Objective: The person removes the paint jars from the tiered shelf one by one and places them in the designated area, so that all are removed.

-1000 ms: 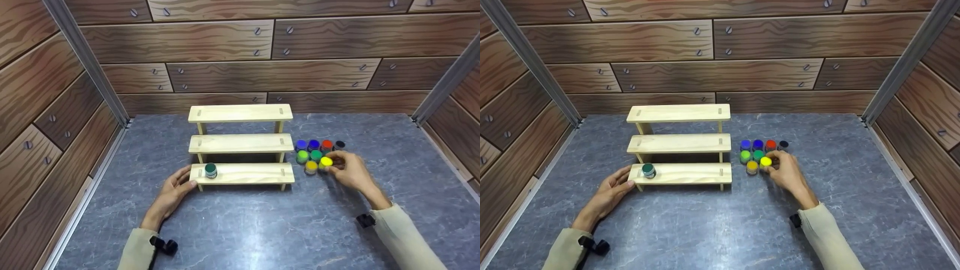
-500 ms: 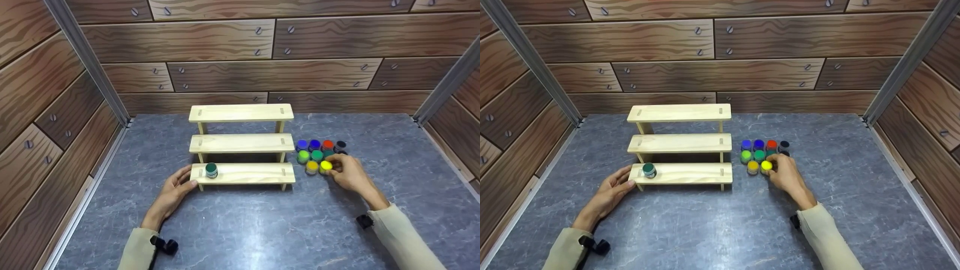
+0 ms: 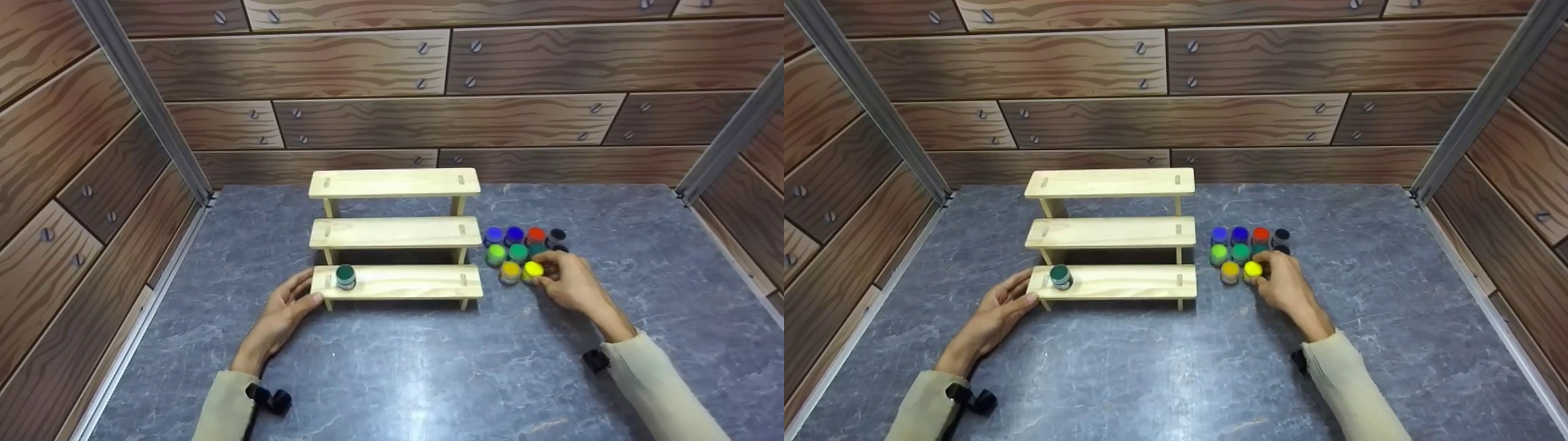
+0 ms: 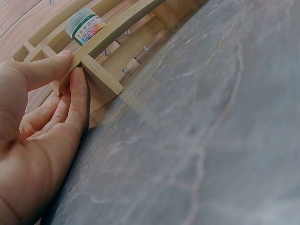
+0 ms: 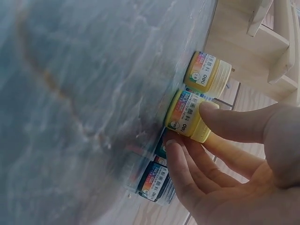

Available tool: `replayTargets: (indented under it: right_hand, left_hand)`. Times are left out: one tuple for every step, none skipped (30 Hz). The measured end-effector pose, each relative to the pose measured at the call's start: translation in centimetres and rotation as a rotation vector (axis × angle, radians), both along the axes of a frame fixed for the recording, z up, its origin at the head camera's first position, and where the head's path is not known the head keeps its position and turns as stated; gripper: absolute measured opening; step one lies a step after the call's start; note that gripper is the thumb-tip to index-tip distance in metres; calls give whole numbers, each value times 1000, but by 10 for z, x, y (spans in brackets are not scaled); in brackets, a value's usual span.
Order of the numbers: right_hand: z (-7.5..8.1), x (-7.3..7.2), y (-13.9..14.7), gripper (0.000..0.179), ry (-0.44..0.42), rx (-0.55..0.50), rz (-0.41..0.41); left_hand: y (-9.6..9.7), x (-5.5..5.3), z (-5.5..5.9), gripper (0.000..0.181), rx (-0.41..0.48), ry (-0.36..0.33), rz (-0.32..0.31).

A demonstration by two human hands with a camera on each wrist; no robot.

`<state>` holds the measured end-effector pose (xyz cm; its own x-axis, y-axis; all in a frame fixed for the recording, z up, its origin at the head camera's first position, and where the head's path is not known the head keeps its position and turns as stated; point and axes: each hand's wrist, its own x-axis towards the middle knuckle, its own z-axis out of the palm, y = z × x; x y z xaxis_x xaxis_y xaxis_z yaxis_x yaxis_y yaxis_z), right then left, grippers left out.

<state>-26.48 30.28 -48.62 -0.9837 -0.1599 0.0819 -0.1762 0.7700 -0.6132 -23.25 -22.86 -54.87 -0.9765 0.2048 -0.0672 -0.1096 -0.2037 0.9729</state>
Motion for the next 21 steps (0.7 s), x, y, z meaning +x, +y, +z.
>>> replayTargets:
  right_hand:
    - [1, 0, 0, 40, 2, -3, 0]
    - [2, 0, -1, 40, 7, -7, -1]
    - [3, 0, -1, 40, 15, -11, 0]
    - [5, 1, -1, 41, 25, -16, 2]
    - [8, 1, -2, 41, 38, -20, 3]
    - [10, 2, -2, 42, 55, -26, 3]
    - [13, 3, -3, 42, 73, -30, 3]
    - [16, 4, -4, 43, 93, -27, 3]
    - [20, 6, -6, 43, 109, -27, 3]
    - [23, 7, -8, 43, 122, -31, 6]
    - [27, 9, -11, 44, 136, -36, 8]
    - [30, 10, -14, 44, 146, -41, 12]
    - [33, 11, -18, 44, 153, -50, 18]
    - [36, 12, -22, 43, 158, -61, 25]
    - [39, 13, -27, 43, 162, -76, 35]
    - [41, 14, -33, 43, 168, -96, 46]
    - [44, 14, -39, 42, 182, -118, 58]
    - [46, 15, -45, 42, 190, -139, 73]
    - [48, 15, -52, 42, 198, -157, 87]
    - [50, 15, -58, 41, 208, -176, 101]
    - [52, 16, -65, 41, 219, -189, 113]
  left_hand:
    - [0, 0, 0, 77, 1, 1, 1]
    - [0, 0, 0, 77, 2, 1, 4]
    - [0, 0, 0, 77, 2, 4, 2]
    - [0, 0, 0, 77, 3, 5, 2]
    - [0, 0, 0, 77, 4, 6, 1]
    - [0, 0, 0, 76, 5, 7, 2]
    - [0, 0, -1, 76, 5, 8, 3]
    - [0, 0, -1, 76, 5, 6, 3]
    - [0, 0, -1, 76, 6, 3, 3]
    - [0, 0, -1, 76, 7, -1, 6]
    - [0, 0, -1, 76, 8, -4, 7]
    - [0, 0, -1, 76, 10, -7, 7]
    - [1, -1, -2, 77, 11, -10, 7]
    - [1, -1, -1, 77, 11, -12, 6]
    - [1, -1, -1, 77, 12, -13, 6]
    - [1, -1, -1, 77, 13, -13, 7]
    - [1, -2, -1, 77, 14, -12, 6]
    - [1, -2, -1, 77, 16, -12, 6]
    - [1, -2, -1, 77, 16, -11, 6]
    - [1, -1, -1, 77, 18, -10, 7]
    - [2, -1, -1, 77, 22, -9, 7]
